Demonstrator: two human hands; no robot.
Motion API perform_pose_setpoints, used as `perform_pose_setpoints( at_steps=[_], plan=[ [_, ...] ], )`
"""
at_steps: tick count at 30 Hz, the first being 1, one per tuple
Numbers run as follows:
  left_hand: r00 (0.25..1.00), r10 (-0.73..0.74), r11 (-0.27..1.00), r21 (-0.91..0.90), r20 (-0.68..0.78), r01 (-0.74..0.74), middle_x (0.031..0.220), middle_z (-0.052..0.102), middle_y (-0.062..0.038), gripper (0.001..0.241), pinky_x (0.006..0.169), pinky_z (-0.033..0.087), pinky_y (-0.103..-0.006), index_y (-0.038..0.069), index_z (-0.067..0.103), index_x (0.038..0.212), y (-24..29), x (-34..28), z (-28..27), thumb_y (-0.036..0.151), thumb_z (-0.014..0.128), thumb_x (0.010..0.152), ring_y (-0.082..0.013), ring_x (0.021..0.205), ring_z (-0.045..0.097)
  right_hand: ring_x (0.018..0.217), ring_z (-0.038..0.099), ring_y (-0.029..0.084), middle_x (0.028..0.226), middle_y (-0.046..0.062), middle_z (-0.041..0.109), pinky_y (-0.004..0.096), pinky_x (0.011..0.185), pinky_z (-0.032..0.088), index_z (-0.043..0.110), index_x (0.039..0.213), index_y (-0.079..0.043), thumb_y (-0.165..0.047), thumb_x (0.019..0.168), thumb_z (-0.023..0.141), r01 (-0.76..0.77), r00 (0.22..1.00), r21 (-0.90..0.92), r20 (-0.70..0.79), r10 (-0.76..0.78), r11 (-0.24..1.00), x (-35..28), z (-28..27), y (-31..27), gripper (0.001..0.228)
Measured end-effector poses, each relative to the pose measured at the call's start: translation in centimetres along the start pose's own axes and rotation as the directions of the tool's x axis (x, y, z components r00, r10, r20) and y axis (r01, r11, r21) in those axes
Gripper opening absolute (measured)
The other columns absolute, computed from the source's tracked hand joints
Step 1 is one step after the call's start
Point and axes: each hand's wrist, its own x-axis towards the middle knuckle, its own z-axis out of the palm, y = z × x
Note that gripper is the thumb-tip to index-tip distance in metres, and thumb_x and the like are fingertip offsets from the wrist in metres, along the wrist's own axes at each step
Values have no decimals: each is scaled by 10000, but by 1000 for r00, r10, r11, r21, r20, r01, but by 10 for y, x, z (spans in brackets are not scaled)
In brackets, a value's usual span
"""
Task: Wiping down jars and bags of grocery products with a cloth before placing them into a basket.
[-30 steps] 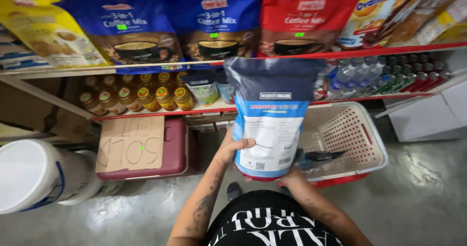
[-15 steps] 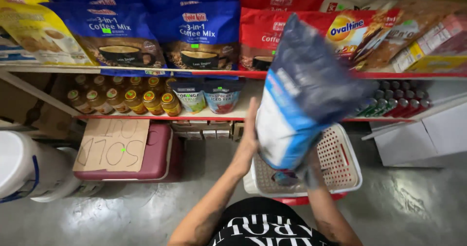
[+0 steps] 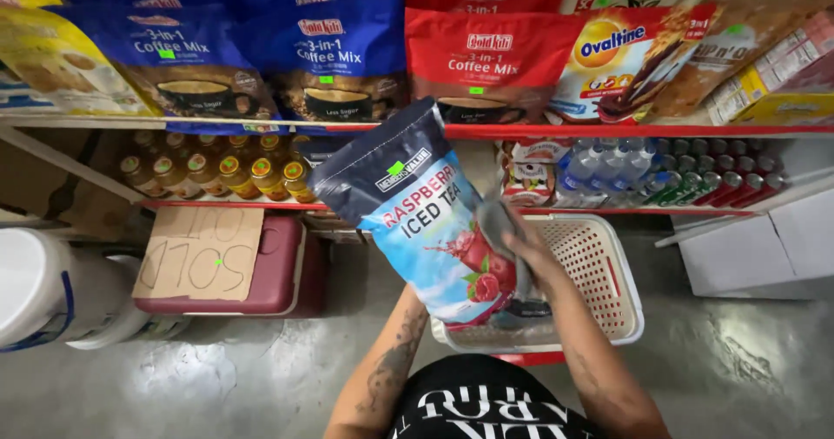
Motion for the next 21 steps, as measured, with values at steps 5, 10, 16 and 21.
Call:
perform_pose_setpoints(
  at_steps=[5,10,16,21],
  plan=[
    [996,-78,991,110,-37,81,1280,684,-162,645,982,504,-374,-75,578,1417,-5,-17,-18,430,521,1020,-241,1127,622,1273,546,256,1418,70,548,449,1078,459,345,1579,-111,-407,841,772,-469,865,795,325,382,385,-81,70,178,902],
    [992,-89,965,240,-89,108,1218,745,-142,670,948,544,-346,-63,571,1451,69,-41,22,428,543,996,-211,1061,690,1129,567,346,1408,158,559,486,955,485,297,1651,-87,-408,926,778,-349,923,931,323,208,104,-86,82,110,928],
    [984,43,799,598,-172,69,1186,713,-121,956,950,527,-351,75,423,1500,105,-60,43,356,858,697,-186,1069,685,1342,532,270,1470,100,533,422,1112,450,255,1595,-65,-278,772,851,-283,944,904,203,259,322,-70,69,52,1039],
    [973,64,920,391,-223,29,1184,747,-105,878,970,558,-339,68,532,1411,97,-62,42,299,929,662,-178,1061,713,1299,544,245,1426,73,541,405,1072,463,231,1574,-121,-176,635,872,-256,935,769,43,352,585,-41,58,46,1139]
  ],
)
